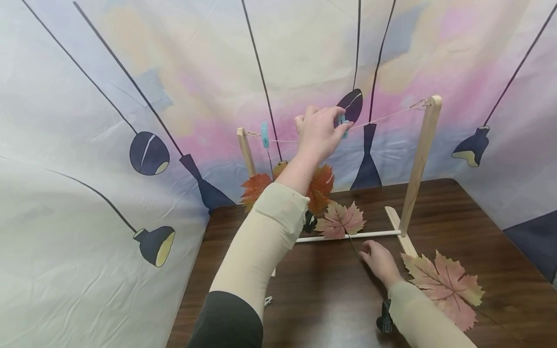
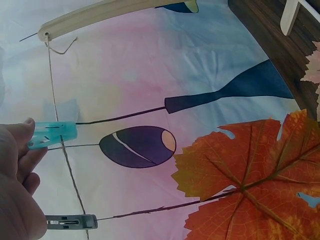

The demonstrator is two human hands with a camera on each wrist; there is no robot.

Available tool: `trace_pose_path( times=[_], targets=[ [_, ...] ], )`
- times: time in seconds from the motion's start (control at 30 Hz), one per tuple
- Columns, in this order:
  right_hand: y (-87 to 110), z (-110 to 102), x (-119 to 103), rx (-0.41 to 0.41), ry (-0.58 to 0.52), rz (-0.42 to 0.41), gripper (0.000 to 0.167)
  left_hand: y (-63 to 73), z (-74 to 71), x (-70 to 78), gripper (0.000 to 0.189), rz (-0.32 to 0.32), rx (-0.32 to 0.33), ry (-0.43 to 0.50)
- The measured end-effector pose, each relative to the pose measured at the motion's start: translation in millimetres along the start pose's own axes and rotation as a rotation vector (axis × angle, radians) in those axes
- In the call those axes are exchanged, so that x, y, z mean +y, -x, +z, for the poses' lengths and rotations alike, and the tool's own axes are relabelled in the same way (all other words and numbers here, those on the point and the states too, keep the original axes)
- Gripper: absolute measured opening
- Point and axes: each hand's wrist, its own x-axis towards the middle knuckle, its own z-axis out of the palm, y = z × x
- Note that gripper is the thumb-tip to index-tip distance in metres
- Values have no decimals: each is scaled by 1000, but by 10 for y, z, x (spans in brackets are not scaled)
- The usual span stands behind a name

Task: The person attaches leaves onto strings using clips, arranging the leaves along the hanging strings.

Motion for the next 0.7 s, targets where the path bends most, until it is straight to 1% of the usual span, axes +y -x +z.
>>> trace_pose_path(
  times=[0.1,0.27,0.37,0.53,0.7],
  targets=[
    [23,41,-22,-1,-4,1,23,9,-15,-11,35,3,8,0],
    [70,87,-44,-26,3,32,23,22,-29,-24,33,-1,12,9],
    [91,117,-66,-30,-6,34,23,28,-34,-29,33,-3,10,11],
    [105,177,-123,4,-40,36,26,33,-30,-33,33,-1,8,10],
    [65,181,-182,67,-83,63,33,23,-28,-41,32,-2,12,8]
  ],
)
